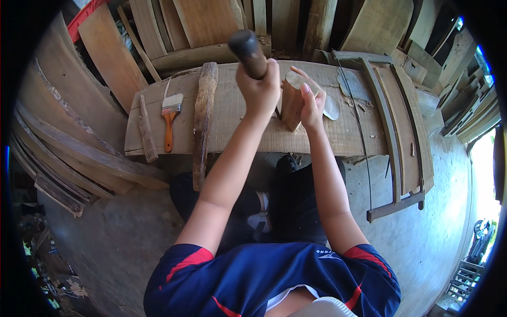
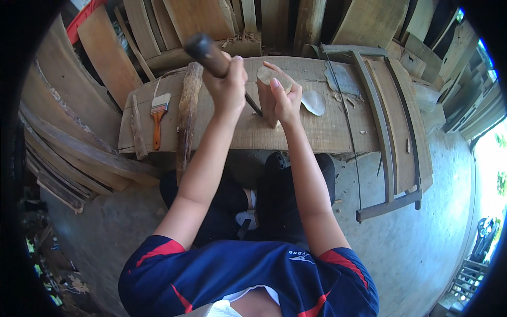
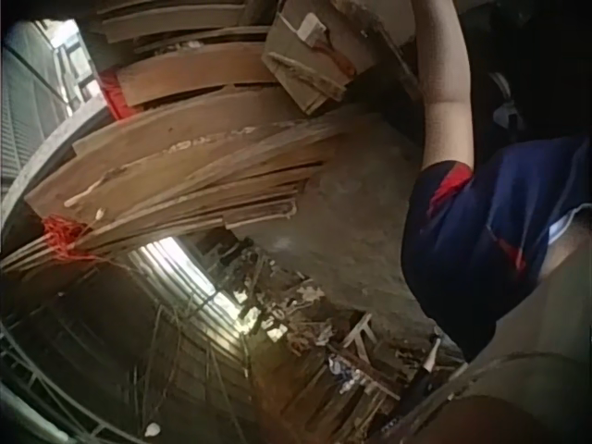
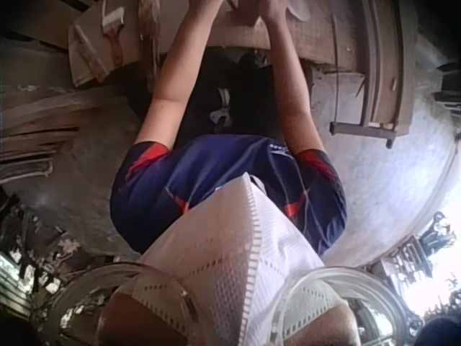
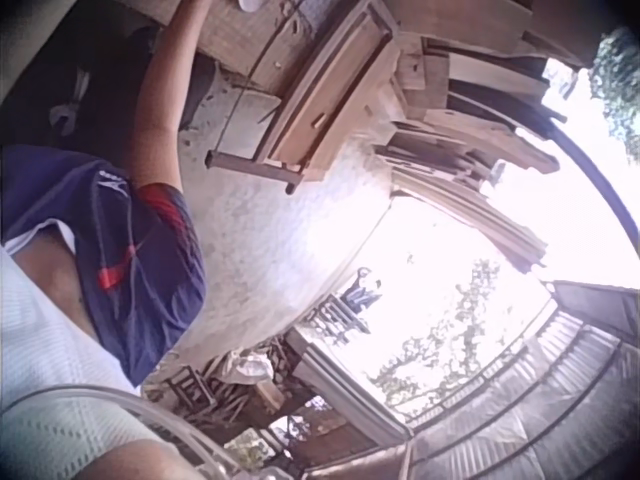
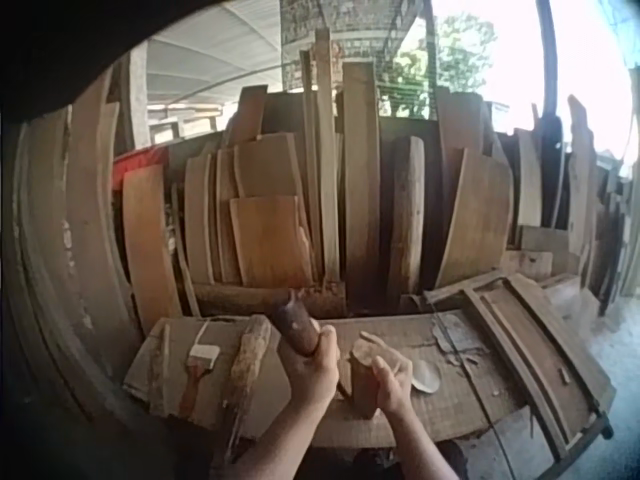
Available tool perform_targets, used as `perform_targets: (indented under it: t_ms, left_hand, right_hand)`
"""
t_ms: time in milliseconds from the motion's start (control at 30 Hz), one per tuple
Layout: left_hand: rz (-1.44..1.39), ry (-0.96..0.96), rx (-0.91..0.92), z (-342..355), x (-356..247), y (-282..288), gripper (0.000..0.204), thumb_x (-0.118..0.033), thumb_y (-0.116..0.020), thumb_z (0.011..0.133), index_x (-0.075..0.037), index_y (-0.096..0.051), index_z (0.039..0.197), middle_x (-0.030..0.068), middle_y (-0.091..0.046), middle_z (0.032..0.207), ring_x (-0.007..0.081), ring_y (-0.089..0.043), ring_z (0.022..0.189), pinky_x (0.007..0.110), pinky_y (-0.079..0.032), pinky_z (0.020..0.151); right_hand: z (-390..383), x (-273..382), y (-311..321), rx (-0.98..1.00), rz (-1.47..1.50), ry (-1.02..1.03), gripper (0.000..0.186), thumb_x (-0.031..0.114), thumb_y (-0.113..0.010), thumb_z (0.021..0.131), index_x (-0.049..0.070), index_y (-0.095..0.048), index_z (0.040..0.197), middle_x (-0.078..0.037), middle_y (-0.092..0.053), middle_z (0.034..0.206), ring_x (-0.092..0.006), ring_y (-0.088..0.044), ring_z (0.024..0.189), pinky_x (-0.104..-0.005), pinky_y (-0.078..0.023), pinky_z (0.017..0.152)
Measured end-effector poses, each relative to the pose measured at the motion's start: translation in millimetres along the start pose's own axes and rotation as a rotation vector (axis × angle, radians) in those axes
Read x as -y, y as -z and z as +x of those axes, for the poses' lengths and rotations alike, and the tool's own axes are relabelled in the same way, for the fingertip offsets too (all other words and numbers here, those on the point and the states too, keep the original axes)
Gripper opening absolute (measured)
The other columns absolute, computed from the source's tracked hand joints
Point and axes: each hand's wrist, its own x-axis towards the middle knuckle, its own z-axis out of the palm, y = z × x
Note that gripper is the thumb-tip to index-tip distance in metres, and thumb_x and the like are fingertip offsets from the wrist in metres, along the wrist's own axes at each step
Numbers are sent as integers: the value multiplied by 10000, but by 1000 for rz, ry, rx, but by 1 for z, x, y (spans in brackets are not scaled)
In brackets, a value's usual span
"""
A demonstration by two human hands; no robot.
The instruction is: The person sands a wooden block with sandpaper, sweeps the wooden surface using a brush, carves the block using a chisel and a wooden mallet, and sands the wooden block with sandpaper.
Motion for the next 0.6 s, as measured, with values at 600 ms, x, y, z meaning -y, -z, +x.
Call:
perform_targets:
  t_ms: [600]
  left_hand:
    - [-185,-83,-36,-5,-59,-10,173,9,-554,785,-71,-432,693,-16,-470,548,63,-453,433,219,-369,423]
  right_hand:
    - [-3,-5,-4,-119,-32,-24,417,262,-557,824,-25,-590,1124,-105,-632,1027,-158,-555,985,-291,-387,911]
